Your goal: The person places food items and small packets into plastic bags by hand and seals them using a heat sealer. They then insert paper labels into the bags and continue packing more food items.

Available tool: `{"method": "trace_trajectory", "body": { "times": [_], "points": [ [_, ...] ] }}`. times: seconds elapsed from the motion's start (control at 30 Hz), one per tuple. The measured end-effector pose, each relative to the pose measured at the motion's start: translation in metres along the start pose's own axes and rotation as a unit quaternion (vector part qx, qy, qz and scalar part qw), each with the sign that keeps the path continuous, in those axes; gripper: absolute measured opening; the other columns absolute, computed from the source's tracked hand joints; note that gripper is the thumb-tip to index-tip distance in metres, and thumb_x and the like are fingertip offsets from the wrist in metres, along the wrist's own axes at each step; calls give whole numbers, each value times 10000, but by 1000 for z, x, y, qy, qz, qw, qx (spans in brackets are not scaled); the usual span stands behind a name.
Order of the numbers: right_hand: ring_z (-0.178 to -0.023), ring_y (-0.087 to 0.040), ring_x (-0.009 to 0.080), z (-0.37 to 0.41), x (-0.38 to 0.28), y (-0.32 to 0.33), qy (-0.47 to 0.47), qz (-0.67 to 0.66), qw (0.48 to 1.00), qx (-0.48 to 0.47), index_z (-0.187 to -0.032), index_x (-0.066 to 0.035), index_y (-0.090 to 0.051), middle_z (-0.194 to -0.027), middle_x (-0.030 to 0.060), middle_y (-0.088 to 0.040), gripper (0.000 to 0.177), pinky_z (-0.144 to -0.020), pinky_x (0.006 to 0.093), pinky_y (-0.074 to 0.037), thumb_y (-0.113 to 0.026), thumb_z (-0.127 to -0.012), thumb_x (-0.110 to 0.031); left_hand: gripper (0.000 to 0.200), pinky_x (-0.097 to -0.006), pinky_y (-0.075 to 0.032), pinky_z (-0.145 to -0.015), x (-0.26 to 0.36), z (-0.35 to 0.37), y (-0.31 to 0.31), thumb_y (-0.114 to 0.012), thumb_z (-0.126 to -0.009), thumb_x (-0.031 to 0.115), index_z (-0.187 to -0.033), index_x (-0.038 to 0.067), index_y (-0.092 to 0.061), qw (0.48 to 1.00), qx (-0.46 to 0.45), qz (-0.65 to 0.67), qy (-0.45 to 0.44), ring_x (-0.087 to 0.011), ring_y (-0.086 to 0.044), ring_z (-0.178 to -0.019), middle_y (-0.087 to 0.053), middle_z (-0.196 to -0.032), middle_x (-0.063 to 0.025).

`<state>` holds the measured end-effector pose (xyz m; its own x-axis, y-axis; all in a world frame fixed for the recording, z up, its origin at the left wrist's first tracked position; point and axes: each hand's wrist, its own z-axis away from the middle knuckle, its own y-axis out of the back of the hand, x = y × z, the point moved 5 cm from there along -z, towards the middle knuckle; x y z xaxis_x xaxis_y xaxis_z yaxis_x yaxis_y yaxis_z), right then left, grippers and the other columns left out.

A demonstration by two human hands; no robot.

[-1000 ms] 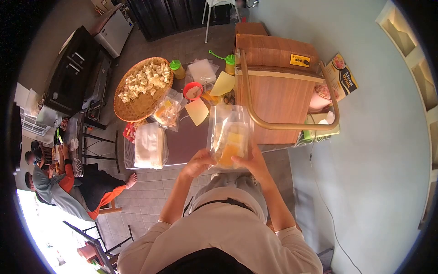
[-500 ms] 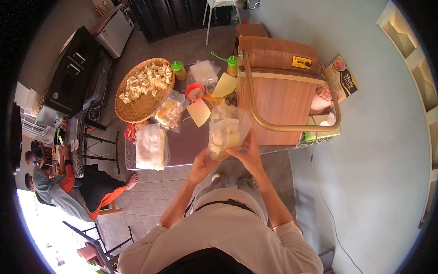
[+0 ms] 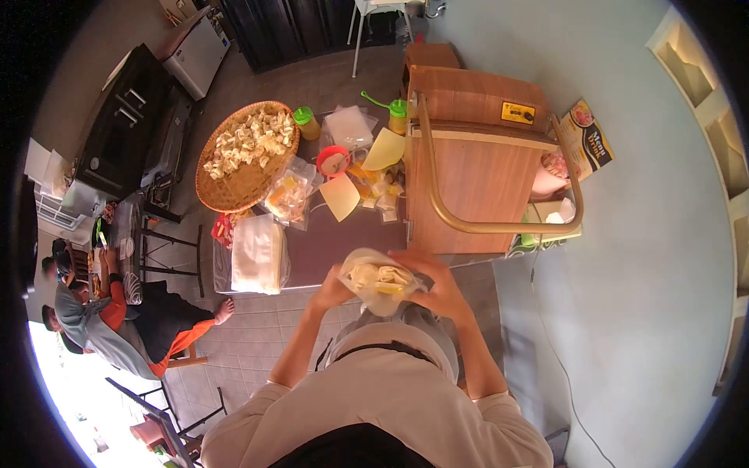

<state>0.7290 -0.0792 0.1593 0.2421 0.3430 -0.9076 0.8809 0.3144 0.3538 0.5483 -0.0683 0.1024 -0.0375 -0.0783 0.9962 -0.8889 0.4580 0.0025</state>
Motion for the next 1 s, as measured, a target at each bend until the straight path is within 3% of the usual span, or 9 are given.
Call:
{"method": "trace_trajectory", "body": {
  "times": [0.13,0.23,0.33,0.4,0.5,0.8,0.87,0.93,1.0],
  "points": [
    [-969,-557,236,8,5,0,-74,-108,991,24,-1061,-31,-588,-1053,100,-598,437,-869,334,-409,-716,-648,-91,371,-266,-433,-816,16,-12,-16,-705,-669,3,-1018,-3,-580,996,-37,79,3,-106,-552,-907,-605,-1024,-35],
    [-907,-577,187,15,8,3,33,-100,992,73,-1041,16,-581,-1015,115,-608,348,-824,291,-427,-660,-715,-75,385,-274,-439,-818,3,-17,-23,-717,-663,24,-1018,-1,-570,995,-19,99,3,-121,-557,-894,-603,-1008,-43],
    [-834,-547,106,34,24,12,-27,-168,974,149,-1021,54,-572,-939,87,-616,265,-747,237,-420,-569,-822,-121,371,-265,-438,-803,-17,-14,-32,-737,-665,69,-993,0,-578,995,-1,77,63,-118,-560,-858,-616,-948,-40],
    [-764,-496,60,48,43,17,-193,-207,944,171,-991,66,-576,-843,30,-602,292,-662,204,-394,-489,-889,-193,341,-246,-430,-785,-28,-9,-40,-749,-669,99,-960,3,-598,989,4,90,113,-100,-554,-836,-625,-915,-30],
    [-716,-456,37,57,45,17,-216,-234,932,173,-952,46,-595,-762,-21,-572,323,-610,195,-373,-457,-912,-244,363,-241,-443,-742,-52,6,-47,-756,-670,115,-969,-9,-592,977,-1,50,206,-89,-555,-812,-624,-894,-23],
    [-689,-537,68,68,93,60,-258,-378,860,225,-903,1,-599,-747,-17,-565,148,-656,204,-447,-550,-854,-130,368,-225,-448,-739,-65,-2,-92,-723,-704,71,-1019,-15,-554,957,81,199,194,-71,-538,-845,-599,-953,-28],
    [-723,-532,81,73,97,82,-261,-369,865,220,-959,-8,-558,-822,10,-563,143,-641,212,-452,-558,-837,-82,362,-222,-443,-739,-64,-17,-106,-715,-714,74,-1021,-16,-546,961,73,190,187,-71,-532,-852,-593,-959,-27],
    [-773,-530,113,74,74,129,-73,-17,916,393,-1005,-34,-512,-894,41,-553,249,-727,257,-438,-613,-778,-57,350,-216,-438,-739,-64,-30,-116,-714,-714,71,-1008,-18,-545,966,79,192,152,-72,-532,-847,-592,-942,-21],
    [-797,-492,148,82,26,157,83,136,757,634,-871,-91,-579,-845,17,-556,203,-838,327,-347,-675,-693,-91,342,-214,-441,-699,-69,-40,-119,-709,-723,85,-1006,-10,-542,971,110,179,113,-69,-534,-801,-591,-904,-12]
  ]
}}
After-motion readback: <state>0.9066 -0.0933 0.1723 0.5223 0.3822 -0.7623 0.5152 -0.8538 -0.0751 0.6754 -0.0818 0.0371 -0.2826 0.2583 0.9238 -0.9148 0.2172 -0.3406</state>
